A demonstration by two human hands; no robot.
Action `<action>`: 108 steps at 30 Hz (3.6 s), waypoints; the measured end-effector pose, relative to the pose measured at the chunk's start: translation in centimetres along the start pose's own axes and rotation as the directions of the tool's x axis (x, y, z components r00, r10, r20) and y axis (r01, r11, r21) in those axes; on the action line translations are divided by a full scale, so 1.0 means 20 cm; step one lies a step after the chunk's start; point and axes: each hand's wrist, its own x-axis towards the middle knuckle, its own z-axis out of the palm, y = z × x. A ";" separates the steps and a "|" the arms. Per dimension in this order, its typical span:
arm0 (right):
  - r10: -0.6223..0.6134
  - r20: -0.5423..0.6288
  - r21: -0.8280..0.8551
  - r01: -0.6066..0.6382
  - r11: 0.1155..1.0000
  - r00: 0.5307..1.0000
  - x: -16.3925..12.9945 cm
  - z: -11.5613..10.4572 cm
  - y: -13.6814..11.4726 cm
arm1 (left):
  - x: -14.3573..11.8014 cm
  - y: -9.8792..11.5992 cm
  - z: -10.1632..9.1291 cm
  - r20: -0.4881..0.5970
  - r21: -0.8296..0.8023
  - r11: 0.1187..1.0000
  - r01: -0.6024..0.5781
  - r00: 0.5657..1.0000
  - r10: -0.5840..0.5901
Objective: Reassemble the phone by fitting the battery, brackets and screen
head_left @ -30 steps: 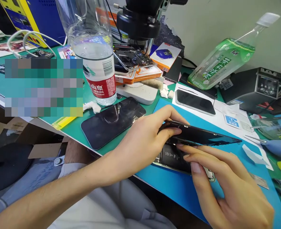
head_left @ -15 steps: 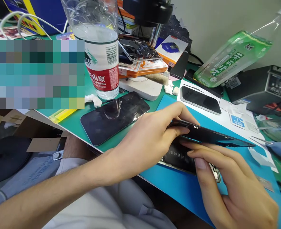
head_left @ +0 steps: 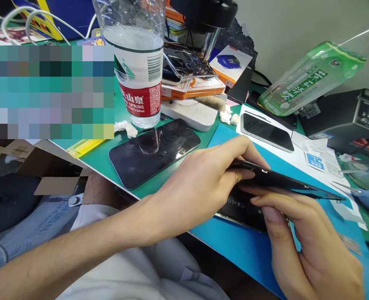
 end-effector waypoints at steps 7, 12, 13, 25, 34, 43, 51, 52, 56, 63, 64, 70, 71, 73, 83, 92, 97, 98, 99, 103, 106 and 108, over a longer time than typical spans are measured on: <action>0.048 -0.013 0.006 -0.048 0.999 0.999 0.00 -0.01 0.01 | 0.00 0.00 0.00 0.010 -0.020 1.000 0.008 1.000 -0.008; 0.030 -0.002 -0.003 -0.030 1.000 1.000 0.00 0.00 0.00 | 0.00 0.01 -0.01 0.006 0.017 1.000 -0.015 1.000 0.015; 0.022 0.001 -0.006 -0.022 1.000 1.000 0.00 0.00 0.00 | 0.00 0.01 -0.01 0.006 0.021 1.000 -0.020 1.000 0.019; -0.171 0.038 -0.103 0.175 0.979 0.984 0.02 0.00 0.00 | 0.00 0.00 0.00 0.001 0.042 0.999 -0.030 1.000 0.030; -0.265 0.042 -0.217 0.267 0.939 0.963 0.06 -0.01 -0.04 | 0.00 0.00 0.00 0.008 0.033 0.999 -0.030 1.000 0.030; -0.377 0.008 -0.299 0.362 0.883 0.926 0.06 0.01 -0.05 | 0.00 0.00 -0.01 0.022 0.041 0.999 -0.012 1.000 0.011; -0.191 -0.068 -0.150 0.179 0.972 0.979 0.04 0.02 -0.03 | 0.00 0.00 -0.01 0.008 0.038 0.999 -0.025 1.000 0.024; -0.230 -0.062 -0.180 0.216 0.960 0.971 0.04 0.02 -0.03 | 0.00 0.00 -0.01 0.005 0.041 0.999 -0.025 1.000 0.025; -0.375 -0.017 -0.286 0.355 0.890 0.927 0.06 0.02 -0.06 | 0.00 0.00 -0.01 -0.002 0.071 0.997 -0.007 1.000 0.007; -0.167 -0.070 -0.090 0.160 0.983 0.984 0.03 0.01 -0.03 | 0.00 0.00 0.00 -0.007 0.058 0.998 0.013 1.000 -0.013; -0.123 -0.078 -0.060 0.118 0.991 0.989 0.02 0.01 -0.02 | 0.00 0.00 0.00 -0.009 0.060 0.998 0.019 1.000 -0.018; -0.022 -0.089 0.001 0.022 1.000 0.996 0.00 0.01 -0.03 | 0.01 0.00 0.00 -0.016 0.041 0.999 0.003 1.000 -0.002; -0.010 -0.088 0.008 0.010 1.000 0.996 0.01 0.01 -0.03 | 0.01 0.00 0.00 -0.019 0.038 0.999 -0.002 1.000 0.003; 0.012 -0.086 0.018 -0.010 1.000 0.996 0.01 0.01 -0.04 | 0.01 -0.01 0.00 -0.020 0.037 0.999 -0.011 1.000 0.011; 0.037 -0.084 0.018 -0.036 0.999 0.996 0.01 0.02 -0.04 | 0.01 -0.01 -0.01 -0.015 0.065 0.995 -0.071 0.997 0.072; -0.113 -0.074 -0.149 0.101 0.984 0.991 0.02 0.03 -0.04 | 0.01 -0.01 -0.01 0.001 0.056 0.996 -0.063 0.998 0.063; -0.144 -0.061 -0.177 0.131 0.975 0.988 0.03 0.03 -0.05 | 0.01 -0.01 -0.01 0.010 0.056 0.996 -0.075 0.997 0.075; -0.154 -0.059 -0.178 0.141 0.974 0.986 0.03 0.03 -0.05 | 0.01 -0.01 -0.01 0.010 0.057 0.995 -0.078 0.997 0.077; -0.167 -0.056 -0.182 0.155 0.971 0.984 0.03 0.03 -0.05 | 0.01 -0.01 -0.01 0.010 0.058 0.995 -0.079 0.997 0.079; -0.226 -0.041 -0.216 0.212 0.953 0.973 0.03 0.03 -0.05 | 0.01 0.00 -0.01 0.010 0.052 0.995 -0.083 0.997 0.082; -0.271 -0.023 -0.253 0.257 0.933 0.962 0.04 0.02 -0.05 | 0.01 0.00 -0.01 0.011 0.044 0.996 -0.078 0.997 0.077; -0.296 -0.008 -0.274 0.283 0.919 0.955 0.04 0.02 -0.05 | 0.01 0.00 -0.01 0.013 0.037 0.997 -0.068 0.998 0.068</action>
